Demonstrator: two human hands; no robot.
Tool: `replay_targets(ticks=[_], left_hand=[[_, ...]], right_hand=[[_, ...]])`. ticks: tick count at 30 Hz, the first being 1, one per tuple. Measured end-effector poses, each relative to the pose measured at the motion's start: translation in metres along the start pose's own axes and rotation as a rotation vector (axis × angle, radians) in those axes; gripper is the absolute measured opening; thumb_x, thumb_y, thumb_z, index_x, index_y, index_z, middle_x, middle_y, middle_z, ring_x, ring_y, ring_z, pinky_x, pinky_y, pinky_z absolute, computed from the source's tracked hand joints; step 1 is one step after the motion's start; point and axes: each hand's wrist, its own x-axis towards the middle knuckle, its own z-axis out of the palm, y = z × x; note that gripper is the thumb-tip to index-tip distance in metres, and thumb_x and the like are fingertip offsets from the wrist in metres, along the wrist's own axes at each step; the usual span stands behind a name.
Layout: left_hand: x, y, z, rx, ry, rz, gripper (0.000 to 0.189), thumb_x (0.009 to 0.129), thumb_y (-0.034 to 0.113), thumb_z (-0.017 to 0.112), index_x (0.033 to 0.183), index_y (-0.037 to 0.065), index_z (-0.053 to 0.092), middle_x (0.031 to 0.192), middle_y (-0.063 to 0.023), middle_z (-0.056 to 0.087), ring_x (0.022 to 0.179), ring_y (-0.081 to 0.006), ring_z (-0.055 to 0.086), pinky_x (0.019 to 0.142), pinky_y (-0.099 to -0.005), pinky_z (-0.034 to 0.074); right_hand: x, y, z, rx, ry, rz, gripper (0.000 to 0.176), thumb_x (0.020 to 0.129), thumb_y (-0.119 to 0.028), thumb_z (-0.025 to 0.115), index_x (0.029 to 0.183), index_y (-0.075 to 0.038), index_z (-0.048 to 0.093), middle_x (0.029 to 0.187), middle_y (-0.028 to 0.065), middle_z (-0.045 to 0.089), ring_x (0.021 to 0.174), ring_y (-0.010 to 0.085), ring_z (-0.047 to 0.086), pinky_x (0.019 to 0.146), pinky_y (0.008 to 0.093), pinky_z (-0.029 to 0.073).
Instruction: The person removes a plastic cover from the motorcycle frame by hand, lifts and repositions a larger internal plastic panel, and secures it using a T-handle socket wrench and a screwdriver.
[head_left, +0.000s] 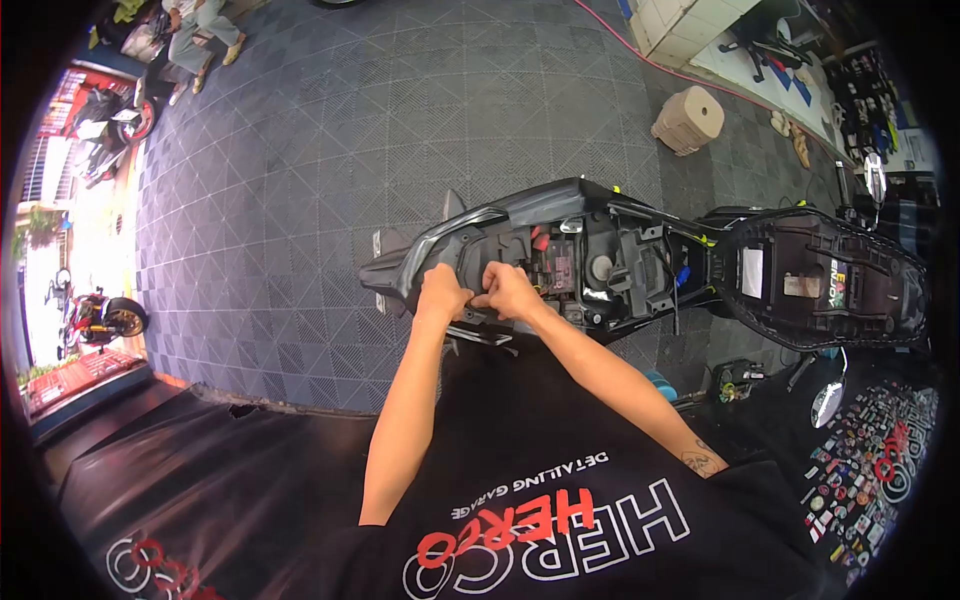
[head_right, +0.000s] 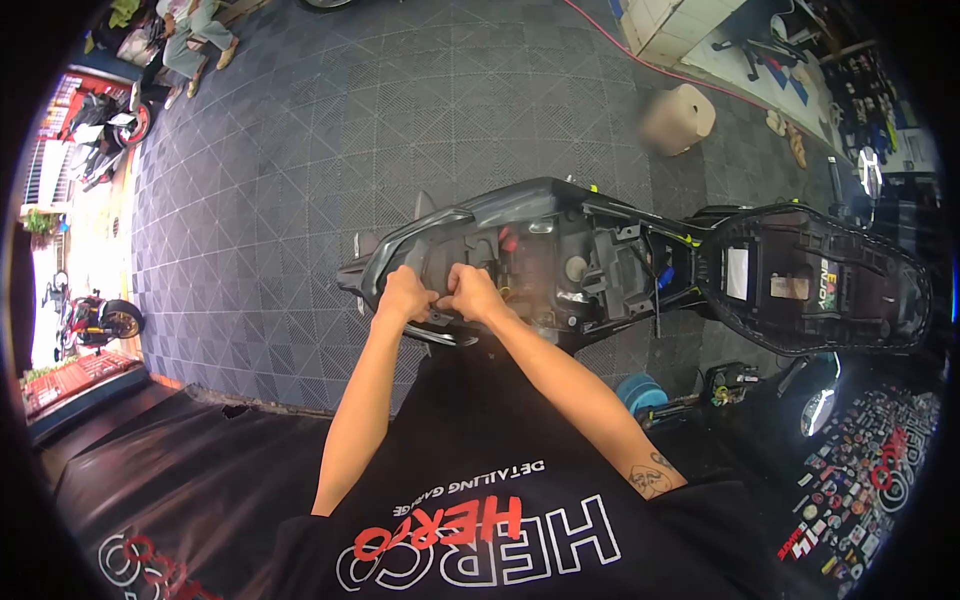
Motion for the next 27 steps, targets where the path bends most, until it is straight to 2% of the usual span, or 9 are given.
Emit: replay_targets(ticks=[3,6,9,12,16,17,21,25,27], left_hand=[[-0.006,0.012,-0.006,0.015,0.01,-0.038,0.025,0.085,0.006,0.085,0.084,-0.014,0.07,0.071,-0.0196,0.073,0.06,-0.027,0.075,0.054,-0.0373,0.061],[0.0,0.011,-0.005,0.045,-0.014,-0.043,0.035,0.08,0.011,0.09,0.1,-0.011,0.072,0.098,-0.0284,0.077,0.088,-0.0401,0.079,0.075,-0.0458,0.064],[0.001,-0.008,0.013,0.197,0.291,0.253,0.028,0.084,0.008,0.086,0.084,-0.014,0.068,0.069,-0.0217,0.072,0.058,-0.029,0.075,0.053,-0.0397,0.06],[0.009,-0.003,0.009,0.117,0.059,0.015,0.038,0.079,0.015,0.091,0.104,-0.008,0.075,0.11,-0.0317,0.074,0.11,-0.0468,0.072,0.09,-0.0499,0.061],[0.008,0.004,-0.007,0.008,-0.063,-0.013,0.035,0.081,0.011,0.089,0.091,-0.015,0.069,0.083,-0.0273,0.075,0.072,-0.038,0.078,0.066,-0.0445,0.064],[0.01,0.001,-0.004,-0.003,-0.042,0.016,0.032,0.082,0.008,0.088,0.086,-0.016,0.067,0.071,-0.023,0.073,0.057,-0.031,0.074,0.053,-0.0406,0.061],[0.006,0.012,-0.011,-0.015,-0.088,-0.023,0.028,0.087,0.005,0.084,0.08,-0.018,0.069,0.071,-0.0241,0.073,0.057,-0.0296,0.075,0.048,-0.0379,0.062],[0.006,0.009,-0.009,-0.055,-0.065,-0.024,0.027,0.085,0.004,0.086,0.077,-0.015,0.068,0.069,-0.0205,0.073,0.056,-0.0275,0.074,0.048,-0.0379,0.06],[0.001,0.01,-0.007,-0.048,-0.04,0.005,0.025,0.086,0.003,0.084,0.076,-0.014,0.069,0.069,-0.0203,0.072,0.056,-0.0273,0.074,0.048,-0.0379,0.06]], right_hand=[[0.003,-0.009,-0.002,-0.098,0.008,0.07,0.046,0.071,-0.012,0.098,0.082,0.0,0.055,0.071,0.0096,0.067,0.061,0.0169,0.067,0.044,0.0356,0.056],[0.001,-0.012,-0.005,-0.191,0.013,0.115,0.048,0.07,-0.015,0.099,0.082,-0.001,0.055,0.071,0.0115,0.066,0.059,0.0196,0.068,0.043,0.0385,0.052],[0.0,-0.012,-0.004,-0.276,0.031,0.092,0.05,0.069,-0.029,0.099,0.092,-0.002,0.065,0.085,0.0199,0.074,0.081,0.0382,0.075,0.075,0.0483,0.058],[-0.005,-0.013,-0.001,-0.348,0.082,0.035,0.049,0.071,-0.031,0.098,0.095,-0.002,0.066,0.094,0.0223,0.075,0.097,0.0421,0.073,0.081,0.0513,0.057],[-0.008,-0.01,-0.001,-0.276,0.042,-0.058,0.044,0.073,-0.027,0.096,0.091,0.0,0.065,0.09,0.0227,0.073,0.09,0.0422,0.072,0.08,0.0491,0.056],[-0.008,-0.006,-0.009,-0.191,-0.023,-0.008,0.039,0.078,-0.025,0.091,0.091,0.0,0.065,0.089,0.0217,0.073,0.089,0.041,0.072,0.079,0.0479,0.055],[0.001,0.011,-0.034,-0.264,-0.175,-0.13,0.029,0.091,-0.025,0.074,0.095,0.003,0.068,0.095,0.0251,0.073,0.092,0.0427,0.072,0.082,0.0493,0.055],[-0.007,-0.036,-0.056,-0.312,-0.037,-0.292,0.028,0.095,-0.019,0.062,0.1,0.007,0.067,0.103,0.026,0.073,0.104,0.0477,0.07,0.089,0.0531,0.054],[0.009,-0.013,-0.01,-0.378,0.012,-0.354,0.026,0.095,-0.019,0.063,0.103,0.006,0.065,0.103,0.0243,0.071,0.101,0.0463,0.069,0.089,0.0519,0.055]])
